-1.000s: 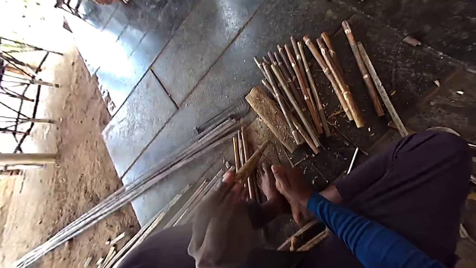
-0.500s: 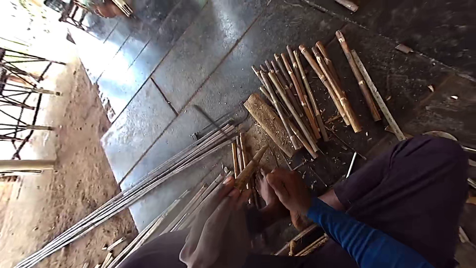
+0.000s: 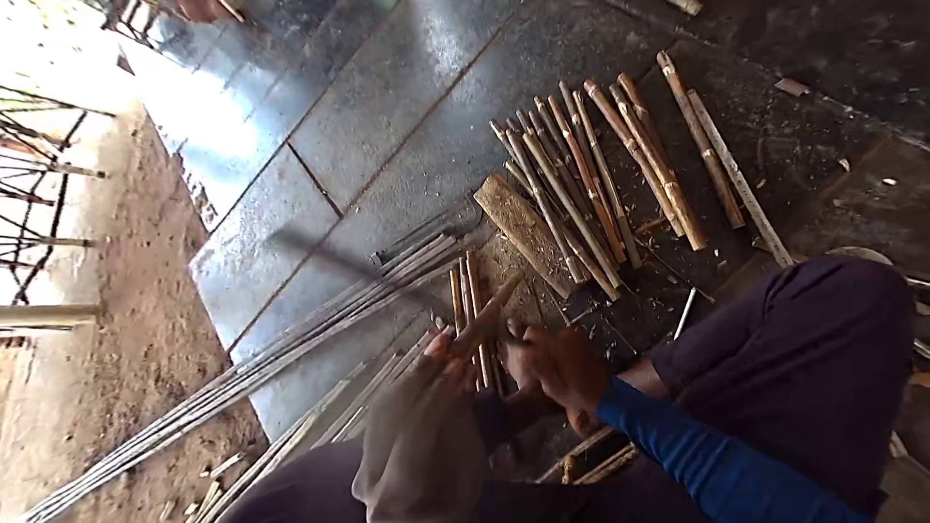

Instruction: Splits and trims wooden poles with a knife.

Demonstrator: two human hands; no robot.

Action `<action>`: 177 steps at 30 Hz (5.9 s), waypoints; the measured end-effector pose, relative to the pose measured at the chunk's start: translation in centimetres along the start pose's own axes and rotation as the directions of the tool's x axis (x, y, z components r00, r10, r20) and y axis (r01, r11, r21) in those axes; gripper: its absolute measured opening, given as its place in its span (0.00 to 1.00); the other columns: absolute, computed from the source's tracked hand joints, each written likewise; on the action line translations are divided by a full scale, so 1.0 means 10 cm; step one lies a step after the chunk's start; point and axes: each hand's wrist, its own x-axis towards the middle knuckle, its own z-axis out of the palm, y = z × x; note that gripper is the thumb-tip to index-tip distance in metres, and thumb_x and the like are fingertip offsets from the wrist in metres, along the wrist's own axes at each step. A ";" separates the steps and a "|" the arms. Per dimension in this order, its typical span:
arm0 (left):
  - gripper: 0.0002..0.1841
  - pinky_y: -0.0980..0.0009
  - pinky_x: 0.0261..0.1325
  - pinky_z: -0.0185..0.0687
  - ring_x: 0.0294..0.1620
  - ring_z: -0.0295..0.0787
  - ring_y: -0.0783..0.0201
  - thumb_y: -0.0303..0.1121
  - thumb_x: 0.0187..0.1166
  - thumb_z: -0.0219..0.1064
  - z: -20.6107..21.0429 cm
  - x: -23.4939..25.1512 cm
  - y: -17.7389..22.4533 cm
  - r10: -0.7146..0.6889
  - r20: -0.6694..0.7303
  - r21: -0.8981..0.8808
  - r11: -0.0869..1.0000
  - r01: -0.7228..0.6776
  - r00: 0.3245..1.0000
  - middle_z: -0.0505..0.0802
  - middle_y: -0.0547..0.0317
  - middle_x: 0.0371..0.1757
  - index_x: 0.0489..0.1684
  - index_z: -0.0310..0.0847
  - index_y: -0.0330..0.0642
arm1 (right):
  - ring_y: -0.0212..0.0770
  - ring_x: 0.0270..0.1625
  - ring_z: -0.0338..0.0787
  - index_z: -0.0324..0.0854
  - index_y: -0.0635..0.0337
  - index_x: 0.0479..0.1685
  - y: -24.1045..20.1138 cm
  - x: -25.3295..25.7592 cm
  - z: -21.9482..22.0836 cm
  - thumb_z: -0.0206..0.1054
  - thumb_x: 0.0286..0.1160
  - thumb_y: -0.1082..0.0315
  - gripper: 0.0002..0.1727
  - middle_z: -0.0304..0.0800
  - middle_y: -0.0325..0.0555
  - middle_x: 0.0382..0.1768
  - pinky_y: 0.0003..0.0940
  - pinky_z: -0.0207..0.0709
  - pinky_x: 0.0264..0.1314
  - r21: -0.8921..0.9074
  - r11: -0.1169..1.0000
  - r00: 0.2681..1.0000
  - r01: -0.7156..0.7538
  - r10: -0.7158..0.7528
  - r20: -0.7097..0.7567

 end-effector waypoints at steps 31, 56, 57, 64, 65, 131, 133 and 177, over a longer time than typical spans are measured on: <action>0.10 0.51 0.68 0.89 0.67 0.88 0.46 0.23 0.78 0.68 0.06 0.07 -0.18 -0.166 -0.067 -0.197 0.969 0.150 0.984 0.91 0.48 0.63 0.52 0.90 0.40 | 0.48 0.40 0.92 0.84 0.47 0.39 0.39 0.20 0.12 0.24 0.84 0.27 0.45 0.89 0.44 0.30 0.56 0.84 0.42 -0.197 0.890 0.902 -0.412 0.428 0.048; 0.11 0.54 0.70 0.89 0.67 0.90 0.53 0.26 0.81 0.69 -0.11 0.21 -0.13 -0.047 -0.103 -0.143 0.989 0.033 0.994 0.93 0.60 0.63 0.55 0.91 0.52 | 0.42 0.22 0.86 0.82 0.51 0.37 0.15 0.11 -0.05 0.33 0.89 0.33 0.38 0.81 0.40 0.18 0.47 0.80 0.22 -0.151 0.985 0.969 -0.078 0.040 -0.244; 0.12 0.54 0.70 0.88 0.67 0.90 0.53 0.26 0.81 0.69 -0.12 0.21 -0.14 -0.059 -0.107 -0.144 0.989 0.043 0.992 0.93 0.60 0.63 0.55 0.91 0.52 | 0.50 0.32 0.91 0.84 0.52 0.40 0.23 0.16 -0.07 0.31 0.88 0.30 0.42 0.86 0.46 0.24 0.56 0.83 0.34 -0.153 0.945 0.950 -0.290 0.265 -0.165; 0.09 0.53 0.68 0.89 0.66 0.90 0.49 0.22 0.79 0.69 -0.13 0.24 -0.11 -0.112 -0.088 -0.170 0.981 0.096 0.990 0.94 0.50 0.61 0.51 0.92 0.41 | 0.54 0.41 0.94 0.87 0.53 0.44 0.40 0.11 0.02 0.27 0.85 0.27 0.47 0.91 0.50 0.31 0.63 0.84 0.43 -0.126 0.904 0.913 -0.408 0.399 -0.087; 0.09 0.54 0.67 0.89 0.66 0.90 0.49 0.22 0.79 0.69 -0.12 0.27 -0.13 -0.105 -0.101 -0.168 0.982 0.087 0.989 0.94 0.50 0.61 0.51 0.92 0.41 | 0.54 0.41 0.93 0.87 0.53 0.40 0.45 0.19 0.01 0.27 0.85 0.27 0.47 0.90 0.51 0.31 0.63 0.83 0.43 -0.105 0.895 0.900 -0.433 0.422 -0.111; 0.11 0.58 0.69 0.91 0.62 0.94 0.54 0.23 0.76 0.74 -0.02 0.20 0.00 -0.181 -0.131 -0.254 0.957 0.143 0.975 0.97 0.59 0.55 0.53 0.89 0.41 | 0.56 0.45 0.94 0.88 0.55 0.37 0.63 0.25 0.00 0.27 0.85 0.26 0.49 0.92 0.54 0.34 0.64 0.84 0.46 -0.070 0.848 0.849 -0.526 0.518 -0.106; 0.09 0.60 0.68 0.91 0.61 0.95 0.56 0.25 0.76 0.75 -0.01 0.23 -0.02 -0.186 -0.137 -0.245 0.958 0.149 0.973 0.97 0.61 0.53 0.51 0.91 0.43 | 0.53 0.41 0.93 0.86 0.53 0.37 0.54 0.30 -0.06 0.28 0.85 0.27 0.47 0.90 0.50 0.30 0.61 0.84 0.44 -0.096 0.889 0.891 -0.447 0.433 -0.136; 0.07 0.49 0.73 0.86 0.67 0.90 0.47 0.25 0.81 0.69 -0.11 0.23 0.00 -0.112 -0.035 -0.220 0.970 0.101 0.993 0.94 0.52 0.58 0.50 0.91 0.41 | 0.56 0.41 0.93 0.87 0.55 0.35 0.63 0.24 -0.05 0.28 0.82 0.24 0.49 0.91 0.53 0.31 0.64 0.84 0.42 -0.080 0.844 0.844 -0.530 0.515 -0.151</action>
